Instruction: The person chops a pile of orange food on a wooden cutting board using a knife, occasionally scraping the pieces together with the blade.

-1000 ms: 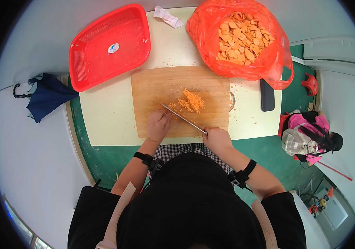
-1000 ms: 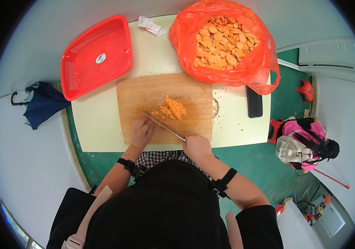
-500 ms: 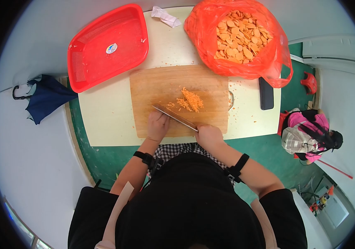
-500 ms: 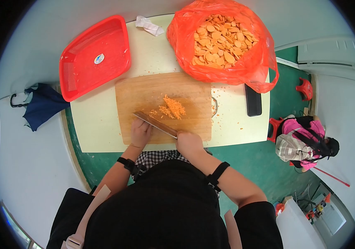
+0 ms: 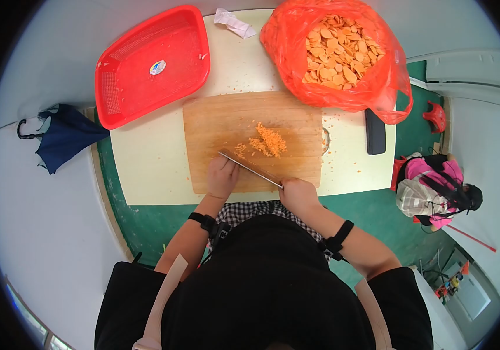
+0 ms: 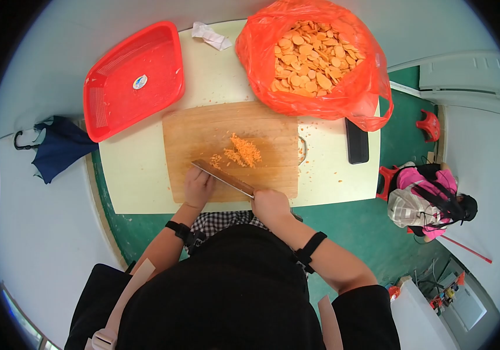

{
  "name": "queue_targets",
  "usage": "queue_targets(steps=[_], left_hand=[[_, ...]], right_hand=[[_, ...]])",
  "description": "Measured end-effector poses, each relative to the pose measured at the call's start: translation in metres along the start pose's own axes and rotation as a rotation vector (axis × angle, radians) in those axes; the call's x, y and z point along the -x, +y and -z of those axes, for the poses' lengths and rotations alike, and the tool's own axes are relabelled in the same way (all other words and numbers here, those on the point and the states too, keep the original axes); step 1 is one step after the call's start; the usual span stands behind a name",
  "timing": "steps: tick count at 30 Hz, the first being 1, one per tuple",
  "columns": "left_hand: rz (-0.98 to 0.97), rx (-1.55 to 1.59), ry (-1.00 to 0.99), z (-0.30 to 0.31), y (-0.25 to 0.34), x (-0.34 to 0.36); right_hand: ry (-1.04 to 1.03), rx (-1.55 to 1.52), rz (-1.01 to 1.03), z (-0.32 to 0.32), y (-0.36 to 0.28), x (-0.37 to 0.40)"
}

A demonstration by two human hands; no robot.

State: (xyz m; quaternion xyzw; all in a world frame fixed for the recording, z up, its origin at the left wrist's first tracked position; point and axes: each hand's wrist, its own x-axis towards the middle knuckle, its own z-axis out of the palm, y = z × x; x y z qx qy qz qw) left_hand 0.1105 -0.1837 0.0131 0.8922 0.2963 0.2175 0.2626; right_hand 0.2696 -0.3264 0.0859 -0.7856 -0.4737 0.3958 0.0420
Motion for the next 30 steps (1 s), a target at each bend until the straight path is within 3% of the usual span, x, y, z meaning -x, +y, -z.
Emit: queue_targets(steps=[30], left_hand=[[-0.058,-0.055,-0.024,0.007,0.000,0.002]], right_hand=[[-0.079,-0.005,-0.060,0.019,0.004,-0.007]])
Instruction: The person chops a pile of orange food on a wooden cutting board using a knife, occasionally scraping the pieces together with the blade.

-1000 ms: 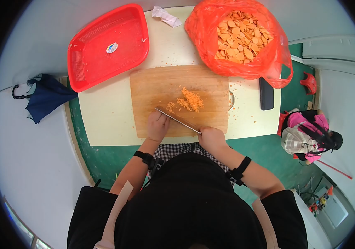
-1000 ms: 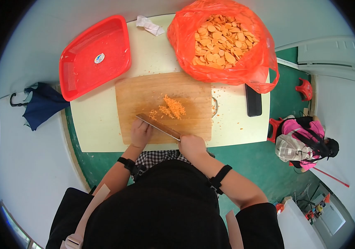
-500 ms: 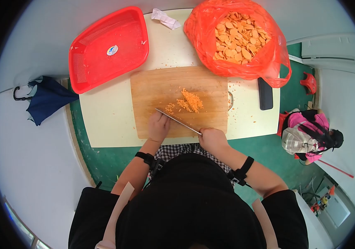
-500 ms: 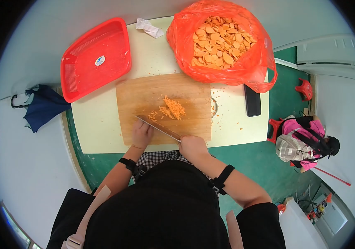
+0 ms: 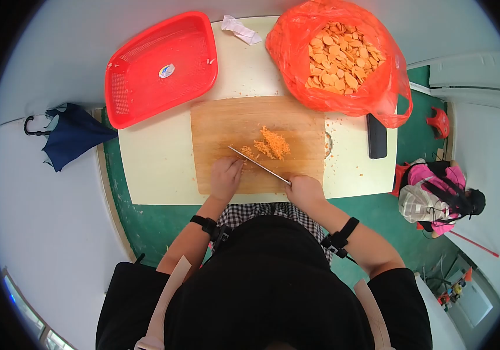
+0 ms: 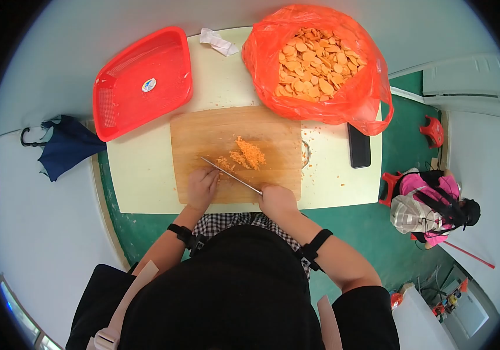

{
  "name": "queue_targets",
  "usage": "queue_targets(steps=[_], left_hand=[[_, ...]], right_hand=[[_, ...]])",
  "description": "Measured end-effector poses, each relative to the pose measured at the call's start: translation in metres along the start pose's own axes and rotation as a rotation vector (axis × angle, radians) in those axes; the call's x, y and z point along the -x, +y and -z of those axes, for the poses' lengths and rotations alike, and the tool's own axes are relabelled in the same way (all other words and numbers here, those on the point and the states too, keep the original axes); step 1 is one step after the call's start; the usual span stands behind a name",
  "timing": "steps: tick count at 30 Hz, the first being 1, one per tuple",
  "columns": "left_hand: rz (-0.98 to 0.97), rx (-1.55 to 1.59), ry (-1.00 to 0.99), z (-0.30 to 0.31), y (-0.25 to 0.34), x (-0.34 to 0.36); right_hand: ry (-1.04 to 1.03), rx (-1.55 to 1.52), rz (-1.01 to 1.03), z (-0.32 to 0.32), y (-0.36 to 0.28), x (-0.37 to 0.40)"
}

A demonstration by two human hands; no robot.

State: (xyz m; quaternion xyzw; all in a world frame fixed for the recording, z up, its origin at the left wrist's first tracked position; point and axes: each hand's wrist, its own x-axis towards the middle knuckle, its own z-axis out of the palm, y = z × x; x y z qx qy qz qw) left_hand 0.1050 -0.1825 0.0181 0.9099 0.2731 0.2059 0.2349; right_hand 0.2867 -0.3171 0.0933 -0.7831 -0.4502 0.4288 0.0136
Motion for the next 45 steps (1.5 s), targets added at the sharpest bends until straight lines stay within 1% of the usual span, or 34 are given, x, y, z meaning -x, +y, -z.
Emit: queue_targets(steps=[1,5,7,9,11,13,14,16,23,26,28,32,35,37,40,41,43,45], left_hand=[[0.016,-0.022,-0.029,0.005,0.003,0.006],[0.007,-0.031,-0.015,0.016,0.009,0.004],[0.054,-0.079,-0.019,0.026,0.016,-0.002],[0.062,-0.092,-0.036,0.030,0.017,-0.004],[0.056,-0.107,-0.038,0.023,0.009,-0.009],[0.088,0.014,-0.098,0.013,0.000,-0.002],[0.088,0.016,-0.099,0.009,-0.002,-0.002],[0.021,-0.028,-0.003,0.002,-0.005,-0.002],[-0.006,-0.039,-0.028,0.002,-0.003,-0.007],[0.054,-0.073,-0.033,0.006,0.001,-0.010],[-0.008,-0.063,-0.033,0.010,0.001,-0.011],[-0.010,-0.049,-0.052,0.013,-0.001,-0.009],[-0.023,-0.097,-0.041,0.008,-0.005,-0.005],[0.061,-0.081,-0.020,0.004,-0.006,-0.005],[0.101,-0.068,-0.023,0.006,0.001,-0.012],[0.102,-0.068,-0.022,0.009,0.003,-0.014],[0.033,-0.035,-0.065,0.012,0.006,-0.018],[0.035,-0.041,-0.072,0.008,0.003,-0.017]], right_hand=[[-0.012,0.000,-0.016,-0.003,0.001,0.008],[-0.002,-0.005,-0.025,-0.005,0.004,0.010],[0.033,-0.002,-0.068,-0.005,0.004,0.011],[0.034,-0.016,-0.058,-0.005,0.006,0.012],[0.054,-0.026,-0.045,-0.003,0.008,0.005],[0.058,-0.019,-0.034,-0.004,0.008,0.005],[0.057,-0.019,-0.036,-0.004,0.008,0.006],[0.049,-0.018,-0.043,-0.002,0.006,0.006],[0.062,0.000,-0.023,-0.002,0.005,0.007],[0.050,0.000,-0.044,-0.001,0.004,0.008],[0.079,-0.001,-0.027,-0.001,0.004,0.008],[0.060,0.007,-0.034,-0.003,0.004,0.008],[0.043,0.010,-0.044,-0.003,0.003,0.010],[0.050,-0.008,-0.038,-0.002,0.003,0.013],[0.037,-0.020,-0.037,-0.001,0.007,0.018],[0.038,-0.019,-0.036,0.000,0.006,0.019],[0.004,-0.058,-0.093,0.003,0.005,0.022],[0.014,-0.061,-0.093,0.001,0.007,0.023]])
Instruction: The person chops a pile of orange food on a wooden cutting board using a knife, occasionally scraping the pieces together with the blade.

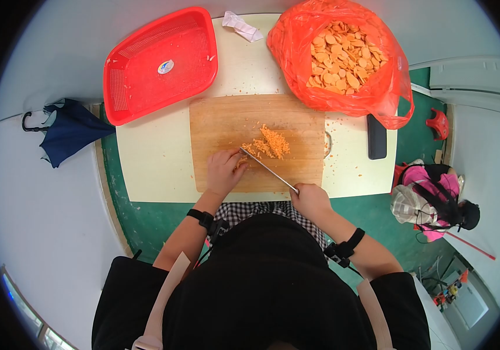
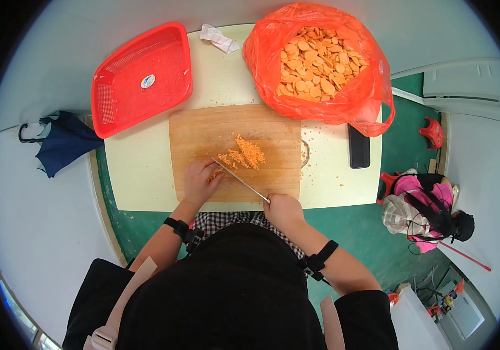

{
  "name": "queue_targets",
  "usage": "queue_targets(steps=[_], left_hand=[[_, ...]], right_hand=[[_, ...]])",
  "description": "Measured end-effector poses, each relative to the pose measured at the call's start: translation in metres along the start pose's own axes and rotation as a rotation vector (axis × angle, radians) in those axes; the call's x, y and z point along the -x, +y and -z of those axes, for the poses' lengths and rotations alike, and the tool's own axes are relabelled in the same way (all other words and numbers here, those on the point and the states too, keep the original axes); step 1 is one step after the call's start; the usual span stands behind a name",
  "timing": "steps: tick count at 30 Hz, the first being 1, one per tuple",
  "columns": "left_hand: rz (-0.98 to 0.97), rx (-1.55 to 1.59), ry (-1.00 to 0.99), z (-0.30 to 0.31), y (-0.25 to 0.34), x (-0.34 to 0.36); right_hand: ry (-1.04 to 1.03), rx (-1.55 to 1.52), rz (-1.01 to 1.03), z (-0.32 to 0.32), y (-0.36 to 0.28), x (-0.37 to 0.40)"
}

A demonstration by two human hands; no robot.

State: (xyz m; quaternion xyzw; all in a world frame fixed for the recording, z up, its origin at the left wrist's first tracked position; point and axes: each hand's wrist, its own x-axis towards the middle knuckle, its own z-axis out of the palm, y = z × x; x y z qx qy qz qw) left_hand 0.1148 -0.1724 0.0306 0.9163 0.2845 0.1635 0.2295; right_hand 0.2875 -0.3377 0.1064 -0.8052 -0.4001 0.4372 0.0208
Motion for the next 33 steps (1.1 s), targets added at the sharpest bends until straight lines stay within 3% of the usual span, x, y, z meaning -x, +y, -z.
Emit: queue_targets(steps=[8,11,13,19,22,29,33], left_hand=[[0.009,-0.025,-0.070,-0.004,-0.009,-0.001],[0.042,0.131,-0.073,0.011,-0.006,-0.005],[0.204,0.082,0.045,0.026,0.005,-0.006],[0.353,0.008,-0.042,0.008,-0.002,0.019],[0.384,0.183,-0.061,-0.008,-0.004,0.025],[0.423,0.236,-0.065,-0.002,0.009,0.012],[0.346,0.134,0.032,0.004,0.011,0.011]], right_hand=[[0.018,0.013,0.010,0.004,0.002,-0.001],[-0.022,-0.001,-0.018,0.006,0.001,-0.002],[-0.022,0.005,-0.001,0.005,0.001,-0.003],[-0.026,-0.002,-0.007,0.007,-0.001,-0.003],[-0.030,-0.008,-0.009,0.006,0.000,-0.004],[-0.029,-0.012,-0.018,0.007,-0.001,-0.003],[-0.022,-0.015,-0.009,0.005,0.000,-0.003]])
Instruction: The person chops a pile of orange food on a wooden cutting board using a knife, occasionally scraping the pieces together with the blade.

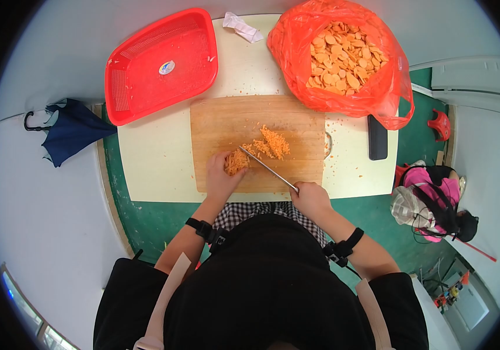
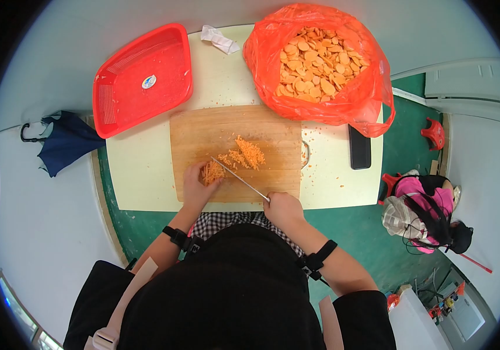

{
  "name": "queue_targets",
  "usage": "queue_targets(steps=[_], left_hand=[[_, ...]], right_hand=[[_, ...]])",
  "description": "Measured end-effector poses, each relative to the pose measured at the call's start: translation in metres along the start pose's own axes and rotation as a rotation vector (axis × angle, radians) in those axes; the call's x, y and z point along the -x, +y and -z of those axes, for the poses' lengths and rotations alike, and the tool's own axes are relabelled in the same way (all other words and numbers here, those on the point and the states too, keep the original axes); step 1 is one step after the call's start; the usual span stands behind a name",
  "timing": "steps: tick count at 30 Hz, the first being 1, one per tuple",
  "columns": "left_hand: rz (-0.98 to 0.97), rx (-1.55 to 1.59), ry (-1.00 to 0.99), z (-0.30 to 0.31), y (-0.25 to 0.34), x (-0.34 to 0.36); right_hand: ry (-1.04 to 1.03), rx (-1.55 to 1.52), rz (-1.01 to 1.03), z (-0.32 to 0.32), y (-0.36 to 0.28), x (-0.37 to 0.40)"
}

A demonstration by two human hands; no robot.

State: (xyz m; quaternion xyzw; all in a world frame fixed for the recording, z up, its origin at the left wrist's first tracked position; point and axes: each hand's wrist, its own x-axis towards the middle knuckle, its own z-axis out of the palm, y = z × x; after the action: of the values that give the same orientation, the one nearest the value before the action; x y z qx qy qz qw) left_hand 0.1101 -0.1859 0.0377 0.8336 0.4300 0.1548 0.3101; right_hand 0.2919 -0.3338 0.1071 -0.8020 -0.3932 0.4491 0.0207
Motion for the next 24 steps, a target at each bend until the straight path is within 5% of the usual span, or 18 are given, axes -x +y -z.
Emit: queue_targets(steps=[24], left_hand=[[-0.121,0.042,-0.005,-0.014,-0.007,-0.009]], right_hand=[[0.000,-0.027,-0.032,-0.001,0.003,0.002]])
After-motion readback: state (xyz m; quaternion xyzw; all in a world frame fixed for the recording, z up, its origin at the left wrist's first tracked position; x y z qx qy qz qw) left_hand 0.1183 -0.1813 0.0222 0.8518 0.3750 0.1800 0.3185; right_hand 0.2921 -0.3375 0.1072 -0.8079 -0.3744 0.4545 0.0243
